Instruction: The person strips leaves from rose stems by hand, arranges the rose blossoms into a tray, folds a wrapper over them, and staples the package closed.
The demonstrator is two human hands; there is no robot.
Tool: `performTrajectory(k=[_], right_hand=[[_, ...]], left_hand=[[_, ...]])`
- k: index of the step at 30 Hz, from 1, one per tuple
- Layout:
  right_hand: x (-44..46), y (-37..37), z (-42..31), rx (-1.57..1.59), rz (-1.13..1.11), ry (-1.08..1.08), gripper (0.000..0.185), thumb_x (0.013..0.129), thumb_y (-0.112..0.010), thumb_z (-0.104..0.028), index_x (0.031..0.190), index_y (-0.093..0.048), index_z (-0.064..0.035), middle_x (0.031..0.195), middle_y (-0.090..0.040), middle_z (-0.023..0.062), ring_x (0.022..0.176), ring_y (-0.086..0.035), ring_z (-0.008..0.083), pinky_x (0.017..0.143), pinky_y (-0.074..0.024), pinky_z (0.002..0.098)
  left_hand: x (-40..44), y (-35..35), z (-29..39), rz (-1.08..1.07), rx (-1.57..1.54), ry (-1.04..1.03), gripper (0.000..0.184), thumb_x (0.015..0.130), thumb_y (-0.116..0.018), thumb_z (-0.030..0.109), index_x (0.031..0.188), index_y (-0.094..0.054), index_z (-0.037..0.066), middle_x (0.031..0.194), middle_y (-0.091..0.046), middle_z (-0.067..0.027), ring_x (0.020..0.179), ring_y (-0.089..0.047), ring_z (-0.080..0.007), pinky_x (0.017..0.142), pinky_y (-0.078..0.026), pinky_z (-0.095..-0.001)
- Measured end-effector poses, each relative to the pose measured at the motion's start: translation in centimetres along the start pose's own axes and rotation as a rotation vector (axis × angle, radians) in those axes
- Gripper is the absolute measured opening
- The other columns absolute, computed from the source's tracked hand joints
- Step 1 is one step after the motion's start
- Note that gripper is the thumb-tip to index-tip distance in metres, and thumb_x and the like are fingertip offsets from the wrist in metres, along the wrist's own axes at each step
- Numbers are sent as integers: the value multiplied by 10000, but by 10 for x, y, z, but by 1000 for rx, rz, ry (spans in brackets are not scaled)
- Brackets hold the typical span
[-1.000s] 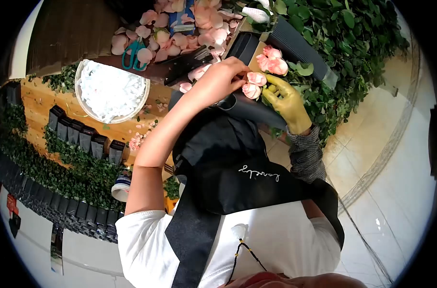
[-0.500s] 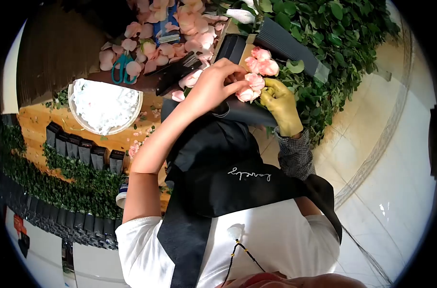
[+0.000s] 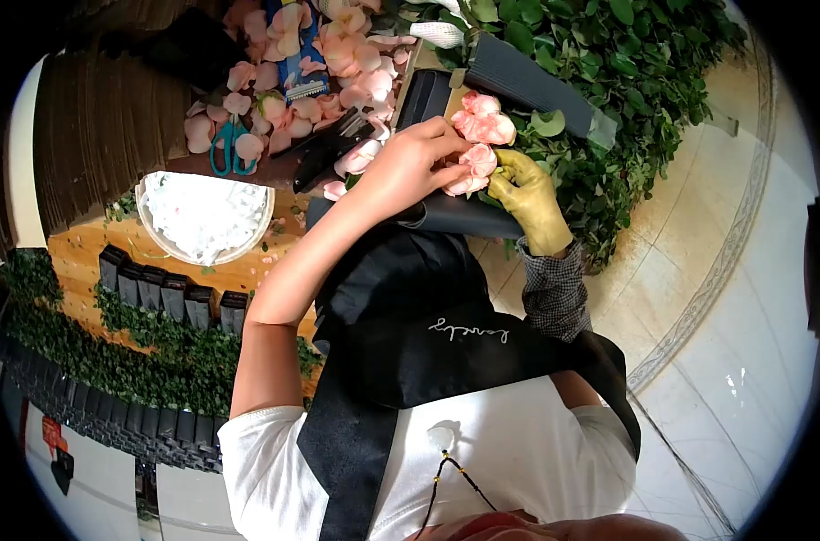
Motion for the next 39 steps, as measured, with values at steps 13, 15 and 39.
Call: performTrajectory(k=[13,15,39], right_hand=[[-6,-4,-8,-47,38,-25,270,917,-695,-64,1180,-681,0,935,-687,-5,819,-609,56,739,-509,205],[-8,-5,-15,-60,30,-47,281,928,-698,-72,1197,-671,5,925,-667,-15,806,-596,42,727,-505,197],[-3,-8,-25,-214,-27,22,347,951,-710,-162,1271,-652,-41,1092,-736,70,962,-680,137,868,-530,278]], left_hand=[[-3,-3,-8,-37,-88,194,198,872,-749,169,1019,-736,36,970,-647,-97,849,-682,-271,748,-546,-367],[-2,-2,-10,-30,-50,146,180,849,-763,101,1001,-732,10,944,-644,-109,826,-674,-274,748,-533,-354],[-17,49,1,251,749,311,234,863,-751,262,795,-676,52,766,-662,-87,670,-682,-294,586,-542,-390]])
Point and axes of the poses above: each hand's wrist, its own x-axis towards the middle knuckle, its own y-axis out of the back of the hand, z = x × y, the point moved 1 cm from there along x, towards the middle knuckle
